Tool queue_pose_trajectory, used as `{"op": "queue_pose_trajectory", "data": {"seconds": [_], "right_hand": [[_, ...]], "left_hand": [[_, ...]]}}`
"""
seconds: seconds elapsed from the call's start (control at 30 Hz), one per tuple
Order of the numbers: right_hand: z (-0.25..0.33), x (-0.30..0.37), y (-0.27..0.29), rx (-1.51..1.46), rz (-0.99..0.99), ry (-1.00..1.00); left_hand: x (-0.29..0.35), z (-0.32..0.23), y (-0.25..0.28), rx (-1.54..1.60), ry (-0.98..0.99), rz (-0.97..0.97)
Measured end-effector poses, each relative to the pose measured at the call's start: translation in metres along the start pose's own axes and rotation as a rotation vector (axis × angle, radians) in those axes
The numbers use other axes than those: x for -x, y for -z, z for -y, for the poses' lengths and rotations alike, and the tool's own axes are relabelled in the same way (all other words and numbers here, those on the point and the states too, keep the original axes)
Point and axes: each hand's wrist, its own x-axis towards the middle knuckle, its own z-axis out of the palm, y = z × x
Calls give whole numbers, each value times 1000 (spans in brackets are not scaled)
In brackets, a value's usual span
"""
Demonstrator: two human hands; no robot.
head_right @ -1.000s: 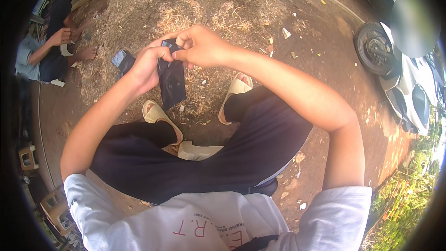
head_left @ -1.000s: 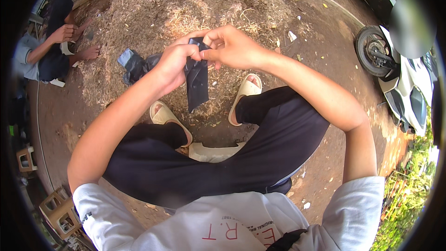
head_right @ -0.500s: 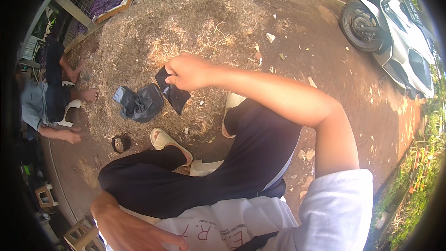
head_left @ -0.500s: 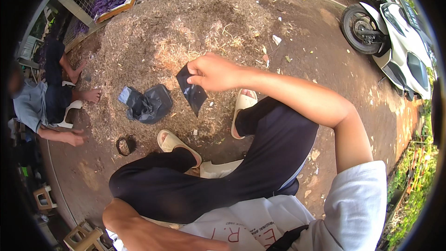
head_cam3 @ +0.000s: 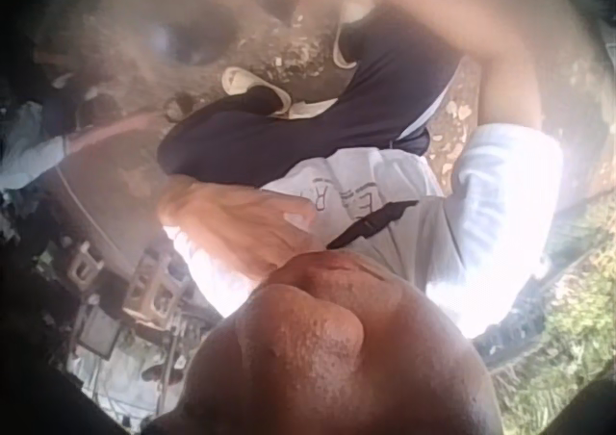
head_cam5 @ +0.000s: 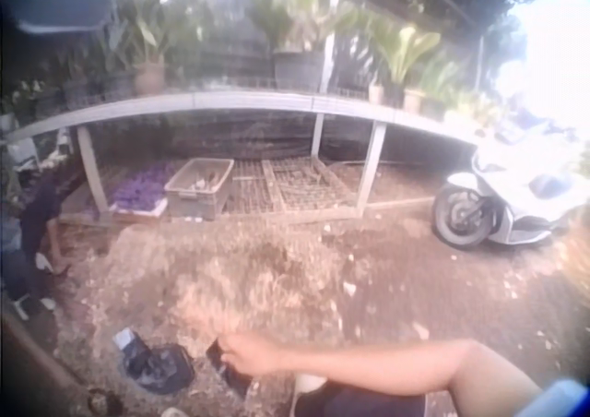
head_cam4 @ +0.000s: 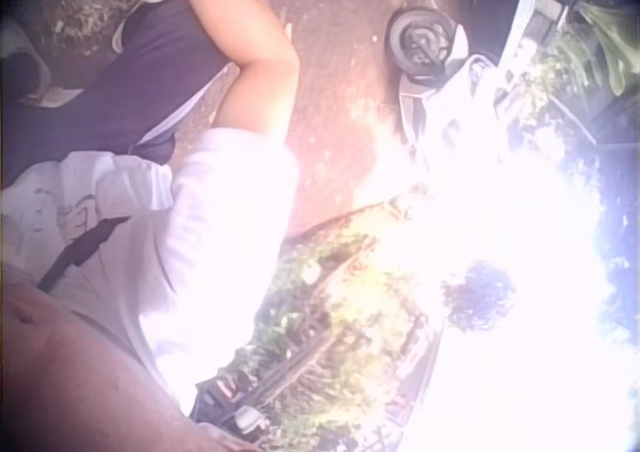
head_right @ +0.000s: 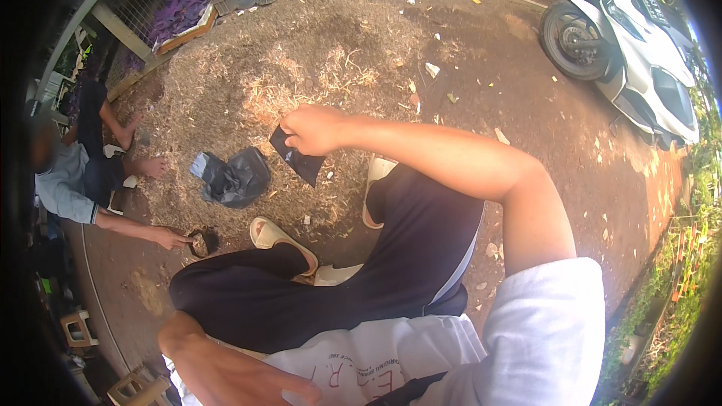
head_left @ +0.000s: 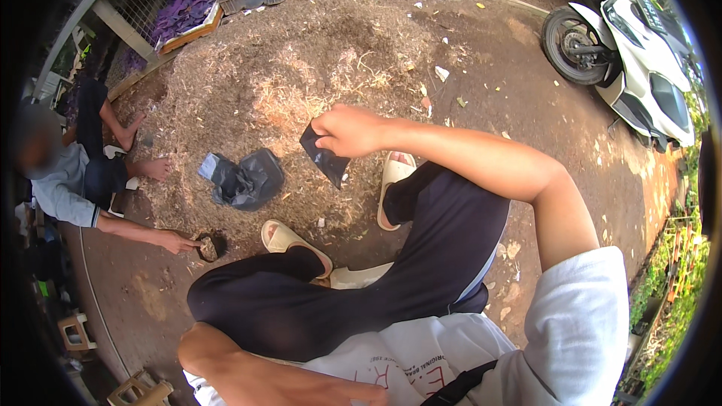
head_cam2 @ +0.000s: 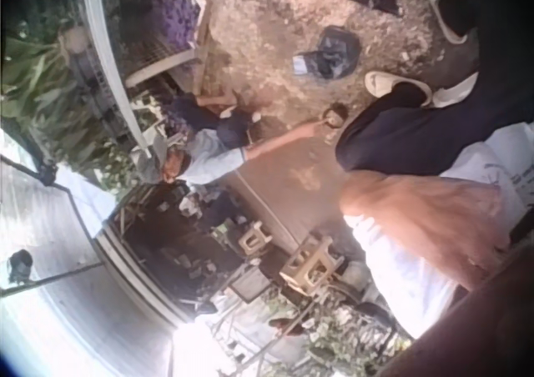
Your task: The person sits on a low stool and repeatedly opens small black plastic bags, pours out a brown fibrous material, and closes the bags. The person handles several bags one at a time, placing them on the ground and manipulating the contents with both hands.
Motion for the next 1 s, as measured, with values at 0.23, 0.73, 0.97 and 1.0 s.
{"op": "queue_pose_trajectory", "data": {"seconds": [0.23,0.73,0.97,1.0], "right_hand": [[-9,-1,-8,5,-33,-1],[0,-2,-2,22,-112,-26],[13,15,9,49,-374,164],[8,20,11,53,-399,171]], "left_hand": [[-1,-5,0,67,-11,47],[13,39,7,451,32,367],[0,56,-5,456,-53,213],[0,56,3,396,-73,162]]}}
